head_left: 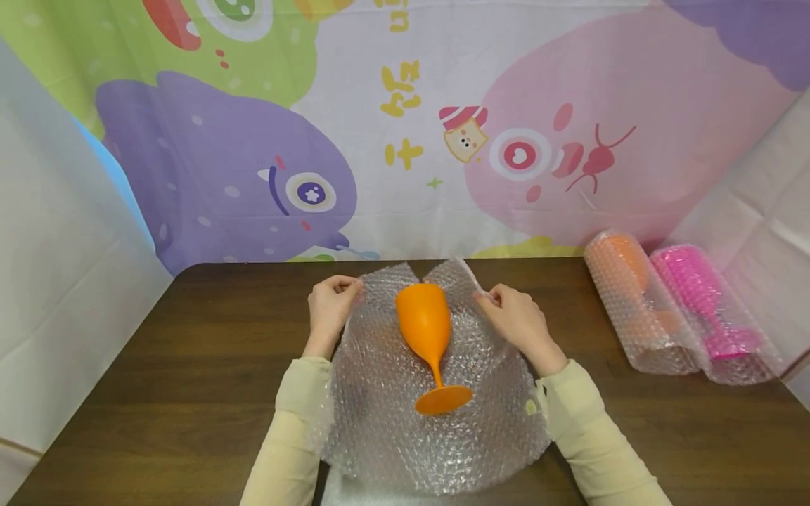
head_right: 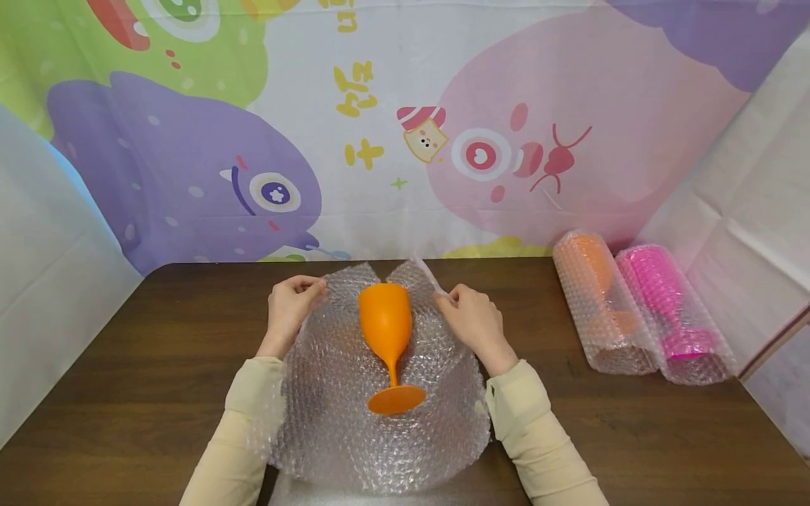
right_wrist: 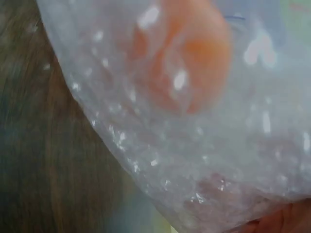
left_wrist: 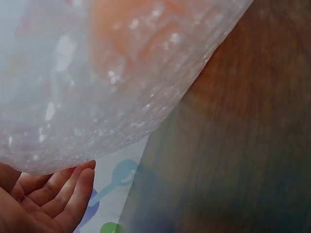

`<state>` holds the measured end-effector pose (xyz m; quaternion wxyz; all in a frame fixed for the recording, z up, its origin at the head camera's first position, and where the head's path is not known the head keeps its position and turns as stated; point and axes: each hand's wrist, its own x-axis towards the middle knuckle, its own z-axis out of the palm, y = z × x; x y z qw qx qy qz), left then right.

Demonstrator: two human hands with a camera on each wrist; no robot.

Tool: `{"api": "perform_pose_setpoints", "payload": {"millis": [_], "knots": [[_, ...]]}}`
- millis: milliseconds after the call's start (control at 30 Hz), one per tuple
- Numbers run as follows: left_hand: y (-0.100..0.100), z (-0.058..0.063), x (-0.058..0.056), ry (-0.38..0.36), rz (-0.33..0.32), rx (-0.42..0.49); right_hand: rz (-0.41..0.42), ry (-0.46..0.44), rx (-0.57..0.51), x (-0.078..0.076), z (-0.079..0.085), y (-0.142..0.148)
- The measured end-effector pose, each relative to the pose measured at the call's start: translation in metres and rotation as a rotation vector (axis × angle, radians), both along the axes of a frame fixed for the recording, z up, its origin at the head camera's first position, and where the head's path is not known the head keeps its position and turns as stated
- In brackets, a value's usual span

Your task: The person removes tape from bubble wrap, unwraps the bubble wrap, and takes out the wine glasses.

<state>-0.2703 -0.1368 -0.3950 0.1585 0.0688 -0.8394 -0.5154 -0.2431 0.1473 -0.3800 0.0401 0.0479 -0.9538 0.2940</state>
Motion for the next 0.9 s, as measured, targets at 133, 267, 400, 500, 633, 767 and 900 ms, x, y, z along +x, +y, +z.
{"api": "perform_pose_setpoints", "payload": {"millis": [133,267,400,500,633,767,900], "knots": [[-0.0004,-0.0009,0.0013,-0.006,0.0,0.012,-0.008,-0.017,0.004,-0.0011,-0.0017,0.0013],[-0.0006,-0.0009,0.0021,-0.005,0.008,0.01,-0.023,-0.018,0.004,-0.0026,-0.0024,0.0023],[-0.0007,-0.0006,0.0017,0.001,0.015,0.003,-0.04,-0.011,0.001,-0.0042,-0.0033,0.0038],[-0.0006,-0.0003,0.0013,0.003,0.014,0.008,-0.05,-0.006,-0.01,-0.0054,-0.0047,0.0052],[-0.0002,-0.0001,0.0006,0.007,0.016,0.008,-0.065,0.002,-0.023,-0.0065,-0.0071,0.007],[-0.0001,-0.0004,0.0,0.006,0.024,0.003,-0.071,0.012,-0.042,-0.0071,-0.009,0.0086],[-0.0001,-0.0005,0.0004,0.009,0.037,-0.022,-0.07,0.036,-0.053,-0.0081,-0.0103,0.0094]]}}
